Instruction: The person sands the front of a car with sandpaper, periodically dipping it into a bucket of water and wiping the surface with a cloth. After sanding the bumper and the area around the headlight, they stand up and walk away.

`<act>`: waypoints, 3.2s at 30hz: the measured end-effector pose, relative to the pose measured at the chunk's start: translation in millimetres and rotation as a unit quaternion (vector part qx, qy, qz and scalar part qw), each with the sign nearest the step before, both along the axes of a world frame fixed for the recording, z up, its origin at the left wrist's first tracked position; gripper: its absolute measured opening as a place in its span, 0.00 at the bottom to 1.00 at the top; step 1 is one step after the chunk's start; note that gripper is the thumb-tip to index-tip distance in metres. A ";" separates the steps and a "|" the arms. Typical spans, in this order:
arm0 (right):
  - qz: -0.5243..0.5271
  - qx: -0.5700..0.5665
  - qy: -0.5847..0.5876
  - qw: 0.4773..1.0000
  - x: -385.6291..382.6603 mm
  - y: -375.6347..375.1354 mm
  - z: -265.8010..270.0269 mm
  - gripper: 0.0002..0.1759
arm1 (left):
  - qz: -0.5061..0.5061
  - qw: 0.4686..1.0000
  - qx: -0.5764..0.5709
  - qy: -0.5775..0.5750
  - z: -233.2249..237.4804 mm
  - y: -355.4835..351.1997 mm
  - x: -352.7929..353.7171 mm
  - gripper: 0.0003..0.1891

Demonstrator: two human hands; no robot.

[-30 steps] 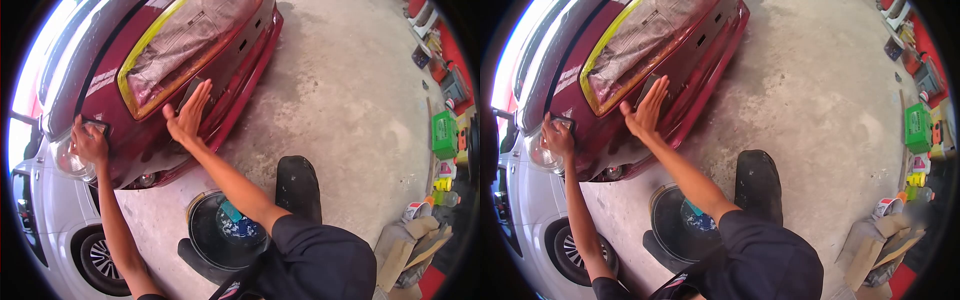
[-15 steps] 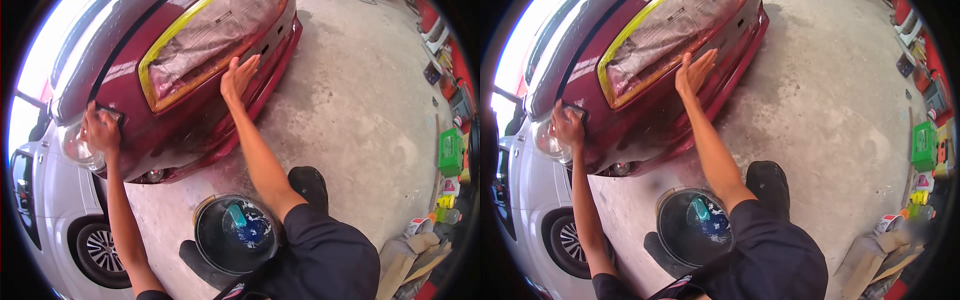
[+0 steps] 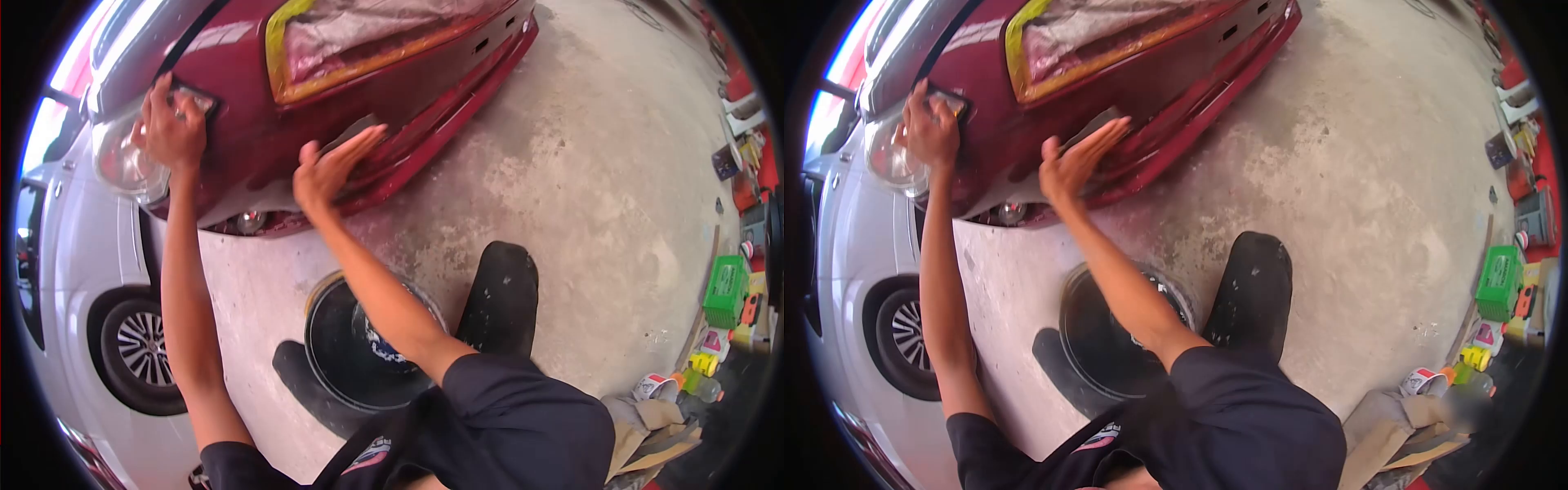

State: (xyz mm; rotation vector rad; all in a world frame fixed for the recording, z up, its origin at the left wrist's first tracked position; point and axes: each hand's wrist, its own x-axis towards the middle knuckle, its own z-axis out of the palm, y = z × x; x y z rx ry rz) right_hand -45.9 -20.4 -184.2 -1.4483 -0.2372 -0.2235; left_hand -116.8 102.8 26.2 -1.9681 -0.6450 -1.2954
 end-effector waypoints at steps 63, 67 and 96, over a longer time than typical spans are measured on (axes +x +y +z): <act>0.015 0.058 0.080 0.995 182.9 -21.5 -7.8 0.44 | -0.041 0.999 0.016 -0.032 -0.9 4.5 -2.0 0.20; -0.014 -0.009 -0.107 0.994 21.4 -4.1 10.4 0.59 | -0.036 0.999 0.016 -0.028 -2.0 4.2 -2.8 0.20; -0.011 0.023 0.054 0.998 156.1 -16.1 59.5 0.60 | -0.032 0.999 -0.001 -0.021 4.2 0.8 0.1 0.18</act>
